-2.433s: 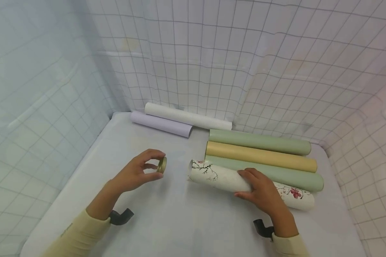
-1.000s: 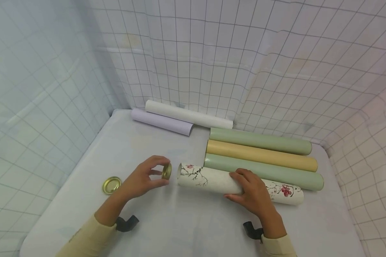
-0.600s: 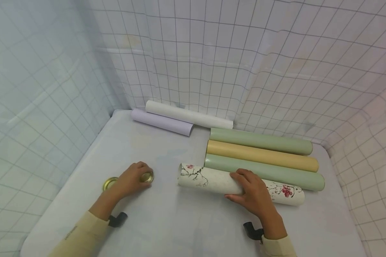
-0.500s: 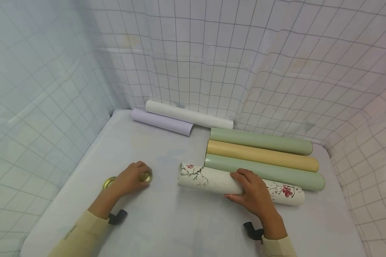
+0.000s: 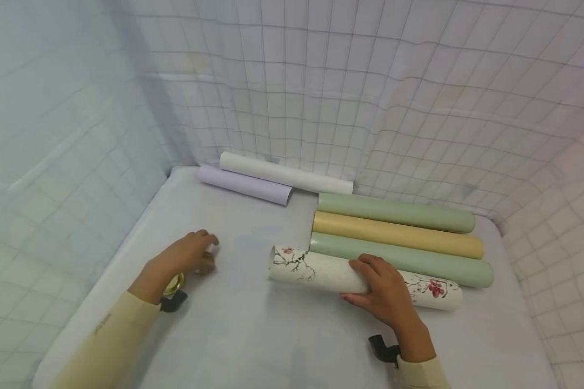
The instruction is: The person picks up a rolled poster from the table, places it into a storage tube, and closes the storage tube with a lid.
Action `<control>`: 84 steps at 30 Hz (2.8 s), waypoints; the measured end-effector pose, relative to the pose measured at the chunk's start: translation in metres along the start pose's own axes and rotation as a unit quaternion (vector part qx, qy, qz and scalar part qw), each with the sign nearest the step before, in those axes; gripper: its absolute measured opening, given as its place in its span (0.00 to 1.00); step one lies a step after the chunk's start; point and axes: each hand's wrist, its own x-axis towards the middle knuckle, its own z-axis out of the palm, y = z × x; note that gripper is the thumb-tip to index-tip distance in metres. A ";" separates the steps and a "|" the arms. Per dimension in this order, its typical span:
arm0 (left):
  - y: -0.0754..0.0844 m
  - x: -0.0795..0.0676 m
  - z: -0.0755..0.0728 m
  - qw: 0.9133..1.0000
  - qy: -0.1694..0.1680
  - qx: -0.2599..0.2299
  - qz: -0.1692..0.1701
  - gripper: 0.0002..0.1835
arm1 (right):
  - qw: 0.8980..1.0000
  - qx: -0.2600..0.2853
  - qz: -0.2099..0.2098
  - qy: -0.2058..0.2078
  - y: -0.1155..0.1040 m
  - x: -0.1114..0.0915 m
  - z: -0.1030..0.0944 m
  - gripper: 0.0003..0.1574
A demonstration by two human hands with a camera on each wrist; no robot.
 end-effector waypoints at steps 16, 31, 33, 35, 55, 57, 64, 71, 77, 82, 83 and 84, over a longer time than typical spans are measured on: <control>0.005 0.139 -0.048 0.994 0.056 0.088 0.046 0.31 | 1.000 0.017 -0.011 0.012 0.005 0.002 0.004 0.45; 0.017 0.152 -0.037 0.990 0.040 0.134 0.010 0.34 | 1.000 0.014 0.000 0.011 0.005 0.001 0.002 0.44; 0.018 0.152 -0.038 0.991 0.042 0.127 0.014 0.31 | 1.000 0.015 -0.002 0.014 0.006 0.001 0.002 0.43; 0.017 0.153 -0.039 0.993 0.037 0.113 0.015 0.29 | 1.000 0.013 -0.006 0.017 0.006 0.001 0.003 0.43; 0.009 0.151 -0.034 0.995 -0.025 0.085 0.046 0.30 | 1.000 -0.001 0.004 0.015 0.004 -0.001 -0.001 0.44; 0.010 0.150 -0.034 0.995 -0.033 0.089 0.043 0.30 | 1.000 -0.001 0.005 0.014 0.004 -0.001 -0.001 0.44; 0.006 0.146 -0.032 0.997 -0.062 0.035 0.032 0.29 | 1.000 0.001 -0.002 0.018 0.005 0.000 0.002 0.44; -0.009 0.144 -0.024 0.998 -0.028 -0.035 0.051 0.26 | 0.999 0.005 -0.023 0.047 0.005 0.003 0.004 0.43; -0.019 0.134 -0.018 0.994 0.043 -0.036 0.096 0.26 | 0.998 -0.001 -0.028 0.060 0.005 0.005 0.004 0.43; -0.016 0.114 -0.021 0.982 0.120 -0.054 0.133 0.26 | 0.998 -0.007 -0.019 0.054 0.006 0.004 0.003 0.43; -0.015 0.109 -0.023 0.979 0.134 -0.058 0.140 0.26 | 0.998 -0.007 -0.018 0.053 0.006 0.004 0.003 0.43; -0.014 0.103 -0.025 0.977 0.146 -0.062 0.144 0.26 | 0.998 -0.007 -0.017 0.054 0.005 0.005 0.003 0.43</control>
